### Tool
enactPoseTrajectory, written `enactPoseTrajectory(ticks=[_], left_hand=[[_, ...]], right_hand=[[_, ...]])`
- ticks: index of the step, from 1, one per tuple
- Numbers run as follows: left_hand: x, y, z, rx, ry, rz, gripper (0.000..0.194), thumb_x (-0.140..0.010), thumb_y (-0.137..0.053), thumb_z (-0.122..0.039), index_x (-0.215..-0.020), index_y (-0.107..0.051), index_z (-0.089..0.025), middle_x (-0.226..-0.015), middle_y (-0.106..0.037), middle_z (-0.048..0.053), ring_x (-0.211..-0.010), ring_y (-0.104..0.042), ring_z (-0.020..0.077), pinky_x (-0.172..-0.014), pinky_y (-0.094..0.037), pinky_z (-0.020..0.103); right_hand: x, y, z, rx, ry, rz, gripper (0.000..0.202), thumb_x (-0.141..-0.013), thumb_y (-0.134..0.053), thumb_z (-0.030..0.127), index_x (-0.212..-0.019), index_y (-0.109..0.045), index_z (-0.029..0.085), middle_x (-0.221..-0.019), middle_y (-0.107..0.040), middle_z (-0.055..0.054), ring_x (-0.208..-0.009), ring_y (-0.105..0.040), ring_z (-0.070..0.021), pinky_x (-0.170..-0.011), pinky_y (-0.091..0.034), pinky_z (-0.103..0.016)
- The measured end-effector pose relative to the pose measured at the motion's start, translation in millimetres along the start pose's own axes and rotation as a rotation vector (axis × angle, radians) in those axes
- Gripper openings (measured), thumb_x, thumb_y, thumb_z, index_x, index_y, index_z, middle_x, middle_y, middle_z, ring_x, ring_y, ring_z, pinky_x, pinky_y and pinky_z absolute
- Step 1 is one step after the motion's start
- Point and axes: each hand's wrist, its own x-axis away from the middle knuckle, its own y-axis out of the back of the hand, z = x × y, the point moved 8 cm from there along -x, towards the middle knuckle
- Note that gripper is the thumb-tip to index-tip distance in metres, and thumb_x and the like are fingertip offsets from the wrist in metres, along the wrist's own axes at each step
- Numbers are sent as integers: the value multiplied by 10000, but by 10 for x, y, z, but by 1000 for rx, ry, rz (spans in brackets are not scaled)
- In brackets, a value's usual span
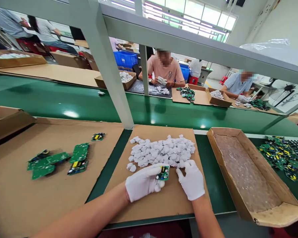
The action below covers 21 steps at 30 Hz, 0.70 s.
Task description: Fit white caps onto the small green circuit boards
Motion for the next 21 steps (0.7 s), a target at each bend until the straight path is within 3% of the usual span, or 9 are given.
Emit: enactPoseTrajectory(ticks=[4,7,9,13,17,19,21], left_hand=[[14,17,32,-69,-7,82,291,-706,-669,-240,-973,-582,-167,-771,-569,32,-669,-648,158,-487,-434,173],[29,1,32,-83,12,116,266,-695,-681,-230,-930,-576,-163,-761,-550,24,-700,-663,180,-504,-450,176],[29,-7,34,-78,27,126,245,-694,-682,-230,-903,-576,-158,-758,-543,21,-714,-666,185,-517,-465,178],[14,9,49,-82,44,124,255,-687,-687,-228,-901,-572,-151,-768,-555,28,-719,-669,193,-517,-476,178],[14,28,54,-94,44,113,272,-677,-697,-221,-907,-566,-154,-767,-576,33,-722,-672,197,-512,-471,174],[23,21,45,-101,42,111,265,-683,-694,-223,-906,-568,-151,-783,-584,40,-730,-672,196,-514,-470,175],[29,9,42,-114,49,113,259,-689,-691,-227,-904,-572,-146,-806,-595,51,-736,-673,197,-521,-473,181]], right_hand=[[5,-15,-1,101,-32,9,302,-761,-603,309,-1046,-568,216,-965,-546,-48,-772,-561,-176,-642,-429,-258],[16,-52,44,150,16,48,103,-784,-580,302,-821,-597,207,-886,-552,-35,-754,-566,-170,-611,-404,-244],[45,-54,57,131,25,48,112,-808,-550,301,-782,-593,201,-783,-544,-16,-672,-556,-147,-585,-391,-236],[70,-34,47,109,-10,35,218,-781,-583,328,-968,-603,218,-876,-566,-33,-751,-577,-168,-604,-415,-237],[52,-32,3,-13,-5,79,84,-778,-564,273,-734,-568,202,-825,-579,-24,-698,-581,-147,-624,-441,-239],[68,26,-91,-54,-47,58,78,-791,-537,245,-831,-570,188,-749,-590,-9,-622,-575,-133,-606,-456,-241],[126,87,-157,-9,-78,33,214,-811,-502,229,-1004,-568,165,-748,-610,-22,-631,-588,-150,-632,-478,-271]])
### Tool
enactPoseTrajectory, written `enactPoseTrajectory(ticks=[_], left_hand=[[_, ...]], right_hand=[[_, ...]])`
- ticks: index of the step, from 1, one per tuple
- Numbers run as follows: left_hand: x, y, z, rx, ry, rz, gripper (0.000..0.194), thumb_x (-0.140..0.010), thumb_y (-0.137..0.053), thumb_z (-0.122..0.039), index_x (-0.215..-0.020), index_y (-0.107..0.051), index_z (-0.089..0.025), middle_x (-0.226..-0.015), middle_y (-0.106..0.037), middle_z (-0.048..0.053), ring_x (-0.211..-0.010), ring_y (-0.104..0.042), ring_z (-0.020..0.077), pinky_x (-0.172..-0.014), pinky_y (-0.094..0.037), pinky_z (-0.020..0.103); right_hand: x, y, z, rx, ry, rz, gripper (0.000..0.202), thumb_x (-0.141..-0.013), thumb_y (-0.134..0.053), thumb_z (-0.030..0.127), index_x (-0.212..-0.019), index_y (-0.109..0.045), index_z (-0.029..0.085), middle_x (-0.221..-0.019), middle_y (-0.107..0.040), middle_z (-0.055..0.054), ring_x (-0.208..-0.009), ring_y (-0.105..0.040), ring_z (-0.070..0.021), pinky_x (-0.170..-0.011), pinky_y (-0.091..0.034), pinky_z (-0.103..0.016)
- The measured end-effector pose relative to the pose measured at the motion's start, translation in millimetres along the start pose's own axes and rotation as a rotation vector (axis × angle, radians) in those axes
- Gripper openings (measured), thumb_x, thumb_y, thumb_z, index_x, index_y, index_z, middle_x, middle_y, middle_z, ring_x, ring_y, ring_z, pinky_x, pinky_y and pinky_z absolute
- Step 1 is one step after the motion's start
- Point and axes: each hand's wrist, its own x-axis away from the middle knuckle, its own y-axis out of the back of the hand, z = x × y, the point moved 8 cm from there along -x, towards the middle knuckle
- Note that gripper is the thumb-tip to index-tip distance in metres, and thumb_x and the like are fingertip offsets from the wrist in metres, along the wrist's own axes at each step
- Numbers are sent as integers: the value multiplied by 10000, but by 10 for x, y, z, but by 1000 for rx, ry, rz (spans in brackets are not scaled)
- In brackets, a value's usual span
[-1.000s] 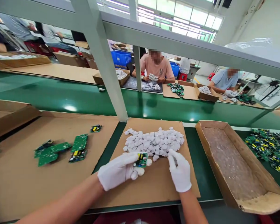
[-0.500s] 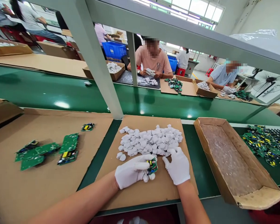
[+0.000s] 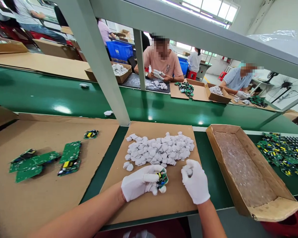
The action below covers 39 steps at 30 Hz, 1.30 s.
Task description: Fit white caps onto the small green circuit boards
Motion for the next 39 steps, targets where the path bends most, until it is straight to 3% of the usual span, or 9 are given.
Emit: enactPoseTrajectory(ticks=[3,8,13,18,23,27,30,34,39], left_hand=[[-4,-15,12,-9,19,7,268,-686,-698,-232,-906,-573,-143,-809,-604,57,-746,-673,205,-537,-479,194],[-14,-19,17,-10,22,7,227,-709,-683,-225,-893,-575,-149,-795,-605,49,-751,-668,203,-542,-480,201],[-2,-43,-19,-34,13,-10,187,-733,-664,-231,-878,-570,-159,-968,-626,84,-790,-672,194,-557,-494,195],[0,-14,-22,-61,12,-51,217,-757,-645,-291,-916,-575,-161,-1035,-617,100,-750,-683,186,-531,-503,188],[-8,49,8,-41,11,-86,412,-774,-632,-287,-1160,-501,-227,-1040,-626,90,-719,-688,182,-506,-499,192],[-18,15,3,-58,13,-57,252,-775,-631,-265,-997,-563,-169,-1069,-622,114,-775,-682,181,-565,-510,193],[-14,-5,-17,-68,7,-58,205,-763,-641,-256,-921,-556,-156,-1108,-610,127,-823,-676,199,-591,-514,206],[-14,5,-7,-66,18,-79,277,-751,-651,-287,-978,-548,-167,-1136,-596,134,-754,-681,179,-540,-490,193],[-31,24,8,-18,4,-93,367,-755,-654,-276,-1085,-536,-166,-1171,-584,156,-850,-666,193,-643,-500,231]], right_hand=[[184,-10,86,182,64,18,324,-814,-499,250,-1111,-581,151,-979,-633,-117,-914,-597,-256,-816,-470,-401],[509,-172,282,297,278,198,620,-798,-545,340,-1351,-394,105,-1431,-342,-136,-1318,-274,-326,-1046,-301,-472],[398,-26,-50,417,117,159,539,-832,-492,378,-1309,-462,128,-1380,-422,-148,-1292,-313,-372,-1022,-259,-573],[433,-176,149,346,301,284,715,-777,-561,410,-1393,-337,125,-1471,-255,-117,-1336,-236,-330,-1072,-242,-490],[319,-95,16,416,148,211,576,-823,-502,393,-1334,-440,136,-1410,-380,-131,-1313,-278,-360,-1040,-238,-553],[330,-165,76,354,273,269,657,-806,-531,394,-1386,-354,141,-1456,-296,-110,-1326,-269,-314,-1077,-217,-499],[240,-87,-139,345,162,213,523,-846,-479,379,-1323,-448,166,-1404,-401,-101,-1298,-319,-333,-1035,-264,-541],[141,79,-403,203,47,43,597,-830,-513,388,-1335,-403,89,-1332,-476,-154,-1228,-428,-288,-994,-374,-455],[110,133,-294,139,61,0,282,-852,-499,273,-1078,-658,217,-1145,-623,-90,-1099,-533,-266,-962,-393,-462]])
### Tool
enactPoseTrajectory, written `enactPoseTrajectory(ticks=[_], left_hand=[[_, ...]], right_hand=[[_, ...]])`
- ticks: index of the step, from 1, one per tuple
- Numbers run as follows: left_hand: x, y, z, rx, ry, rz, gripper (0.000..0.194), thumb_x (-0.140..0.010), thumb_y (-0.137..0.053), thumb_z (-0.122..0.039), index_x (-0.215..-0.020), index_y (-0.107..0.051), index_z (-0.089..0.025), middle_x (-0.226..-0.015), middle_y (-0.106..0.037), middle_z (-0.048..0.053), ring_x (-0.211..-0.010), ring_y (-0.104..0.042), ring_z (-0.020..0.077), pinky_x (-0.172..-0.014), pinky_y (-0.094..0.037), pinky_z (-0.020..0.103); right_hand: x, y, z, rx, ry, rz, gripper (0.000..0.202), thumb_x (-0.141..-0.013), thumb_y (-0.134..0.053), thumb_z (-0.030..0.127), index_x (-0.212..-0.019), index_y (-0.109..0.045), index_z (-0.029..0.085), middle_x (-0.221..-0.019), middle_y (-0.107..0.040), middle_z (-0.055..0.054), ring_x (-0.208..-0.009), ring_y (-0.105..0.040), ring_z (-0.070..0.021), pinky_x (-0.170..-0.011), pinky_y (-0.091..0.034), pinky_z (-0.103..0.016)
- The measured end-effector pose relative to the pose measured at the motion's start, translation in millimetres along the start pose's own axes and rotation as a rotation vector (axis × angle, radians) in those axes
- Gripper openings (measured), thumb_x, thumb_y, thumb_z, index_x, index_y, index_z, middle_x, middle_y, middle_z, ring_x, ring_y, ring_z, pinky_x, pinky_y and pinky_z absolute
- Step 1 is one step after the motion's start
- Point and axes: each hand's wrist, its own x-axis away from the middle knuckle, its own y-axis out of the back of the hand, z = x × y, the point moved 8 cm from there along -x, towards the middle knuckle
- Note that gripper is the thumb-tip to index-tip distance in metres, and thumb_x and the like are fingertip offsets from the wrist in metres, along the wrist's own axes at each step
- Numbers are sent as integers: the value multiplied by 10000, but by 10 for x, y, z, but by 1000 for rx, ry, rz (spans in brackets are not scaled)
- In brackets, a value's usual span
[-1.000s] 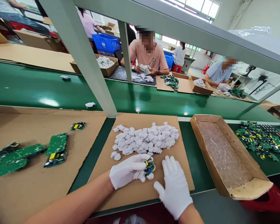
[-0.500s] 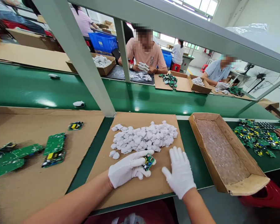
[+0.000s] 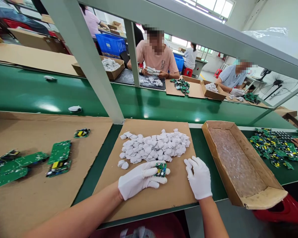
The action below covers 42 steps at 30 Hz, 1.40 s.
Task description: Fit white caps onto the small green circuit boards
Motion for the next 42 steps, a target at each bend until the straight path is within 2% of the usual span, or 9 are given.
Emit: enactPoseTrajectory(ticks=[3,7,15,21,24,27,31,38,42], left_hand=[[-4,31,0,5,-18,-39,384,-754,-656,-261,-1107,-546,-155,-1203,-567,163,-925,-646,208,-746,-491,270],[-21,48,-4,-49,-65,-50,393,-737,-676,-294,-1090,-562,-163,-1176,-585,148,-912,-645,202,-733,-482,261],[-15,68,-54,-297,-281,-116,491,-732,-665,-334,-1182,-531,-188,-1137,-604,102,-987,-588,218,-791,-476,315],[69,22,-138,-678,-420,-210,423,-784,-579,-273,-1199,-550,-197,-1081,-638,65,-991,-557,216,-913,-414,344],[66,18,-156,-596,-398,-209,414,-792,-564,-334,-1172,-560,-171,-1016,-647,80,-900,-577,209,-812,-456,328],[37,7,-158,-396,-351,-157,491,-789,-562,-397,-1223,-503,-172,-1015,-630,92,-841,-594,188,-733,-472,305],[25,12,-150,-287,-289,-164,464,-757,-612,-404,-1159,-531,-187,-1037,-591,82,-803,-588,150,-690,-467,264],[-16,11,-125,-302,-340,-177,353,-651,-715,-372,-864,-568,-133,-729,-523,-9,-642,-468,89,-570,-403,207],[-31,48,-184,-331,-347,-220,327,-608,-744,-361,-755,-563,-131,-664,-539,-12,-607,-481,92,-571,-407,215]], right_hand=[[15,91,256,-239,-18,23,291,-877,-471,267,-1124,-622,235,-1059,-659,-74,-939,-607,-209,-840,-483,-368],[78,151,652,-538,-61,71,303,-858,-507,297,-1128,-566,172,-845,-697,-65,-623,-622,-142,-571,-516,-246],[74,40,839,-391,-96,42,212,-838,-529,341,-926,-641,185,-642,-670,-7,-443,-555,-101,-478,-467,-205],[30,-4,868,-273,-95,3,194,-820,-526,338,-868,-649,196,-635,-659,-6,-532,-592,-137,-553,-465,-237],[14,-44,883,-377,-72,72,210,-825,-523,332,-929,-630,184,-672,-665,-3,-536,-591,-127,-546,-468,-223],[21,-39,935,-413,10,158,336,-847,-506,327,-1145,-566,183,-771,-681,-7,-530,-575,-118,-538,-463,-223],[24,66,965,-227,94,17,273,-890,-477,310,-1118,-613,246,-816,-671,-18,-555,-555,-128,-564,-427,-246],[75,-55,1136,-30,254,-202,208,-864,-491,224,-962,-675,230,-654,-596,-28,-552,-515,-167,-525,-350,-273],[56,-115,1152,-169,244,-158,216,-802,-562,220,-999,-649,232,-683,-568,-19,-568,-506,-160,-528,-374,-266]])
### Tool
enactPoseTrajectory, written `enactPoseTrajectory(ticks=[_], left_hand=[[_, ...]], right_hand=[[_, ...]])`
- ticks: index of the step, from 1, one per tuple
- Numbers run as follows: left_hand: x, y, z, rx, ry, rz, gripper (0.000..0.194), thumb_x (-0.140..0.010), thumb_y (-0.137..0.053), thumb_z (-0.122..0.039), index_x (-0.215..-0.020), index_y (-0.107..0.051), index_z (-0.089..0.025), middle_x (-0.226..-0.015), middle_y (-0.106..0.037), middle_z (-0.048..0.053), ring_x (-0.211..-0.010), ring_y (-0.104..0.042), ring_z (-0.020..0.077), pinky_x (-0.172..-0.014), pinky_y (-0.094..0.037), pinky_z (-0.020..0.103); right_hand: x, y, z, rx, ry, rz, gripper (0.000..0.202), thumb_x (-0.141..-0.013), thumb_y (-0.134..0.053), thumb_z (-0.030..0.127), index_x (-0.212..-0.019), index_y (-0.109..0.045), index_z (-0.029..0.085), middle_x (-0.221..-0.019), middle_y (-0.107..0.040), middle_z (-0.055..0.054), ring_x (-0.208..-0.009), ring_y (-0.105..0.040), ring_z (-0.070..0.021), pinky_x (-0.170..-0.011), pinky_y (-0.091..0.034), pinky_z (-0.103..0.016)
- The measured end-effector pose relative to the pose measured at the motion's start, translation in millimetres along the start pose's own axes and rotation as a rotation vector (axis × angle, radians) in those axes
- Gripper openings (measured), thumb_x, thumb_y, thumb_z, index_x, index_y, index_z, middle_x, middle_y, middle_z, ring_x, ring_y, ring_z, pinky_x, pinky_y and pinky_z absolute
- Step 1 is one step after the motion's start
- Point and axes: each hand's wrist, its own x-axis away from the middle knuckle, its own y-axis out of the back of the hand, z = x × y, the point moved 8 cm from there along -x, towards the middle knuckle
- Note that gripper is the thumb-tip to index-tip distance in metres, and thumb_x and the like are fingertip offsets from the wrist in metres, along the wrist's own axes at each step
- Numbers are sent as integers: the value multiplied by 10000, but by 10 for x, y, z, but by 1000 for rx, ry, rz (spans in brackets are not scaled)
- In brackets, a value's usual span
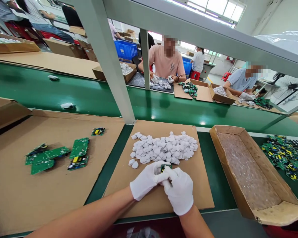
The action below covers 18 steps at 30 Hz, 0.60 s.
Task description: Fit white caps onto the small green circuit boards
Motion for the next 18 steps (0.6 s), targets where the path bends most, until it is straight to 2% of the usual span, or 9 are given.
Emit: enactPoseTrajectory(ticks=[3,6,9,12,15,18], left_hand=[[-1,-62,-41,59,37,85,318,-674,-683,-421,-709,-563,-129,-664,-566,9,-599,-517,100,-587,-433,232],[13,-7,-13,83,99,19,347,-659,-697,-440,-764,-572,-134,-692,-567,8,-562,-508,81,-544,-438,220],[36,34,5,67,108,-21,360,-659,-697,-450,-773,-574,-132,-657,-541,-7,-534,-495,73,-532,-450,226],[57,-22,-9,95,109,55,340,-692,-672,-439,-804,-596,-127,-701,-555,10,-603,-527,95,-586,-473,246],[71,-101,-27,161,116,153,335,-735,-628,-430,-911,-610,-145,-759,-559,24,-683,-548,120,-629,-491,265],[60,-84,-29,148,104,133,323,-761,-602,-418,-942,-614,-151,-734,-522,11,-643,-525,101,-572,-476,225]], right_hand=[[16,-87,-138,-329,-174,111,448,-764,-616,261,-1199,-517,215,-690,-512,23,-500,-472,-111,-488,-410,-227],[48,-98,-285,-516,-330,74,570,-820,-565,316,-1336,-353,196,-702,-486,33,-514,-487,-106,-496,-451,-217],[29,-99,-295,-432,-326,48,590,-803,-596,357,-1330,-379,202,-857,-546,-26,-660,-551,-145,-601,-501,-268],[-2,-131,-231,-373,-281,84,501,-821,-573,352,-1286,-449,215,-1035,-573,-83,-848,-589,-196,-706,-520,-310],[6,-128,-228,-416,-291,102,453,-853,-519,342,-1285,-459,215,-1076,-591,-93,-893,-603,-204,-734,-529,-313],[11,-86,-243,-476,-288,95,539,-841,-533,387,-1331,-406,201,-1137,-587,-103,-943,-602,-223,-765,-530,-338]])
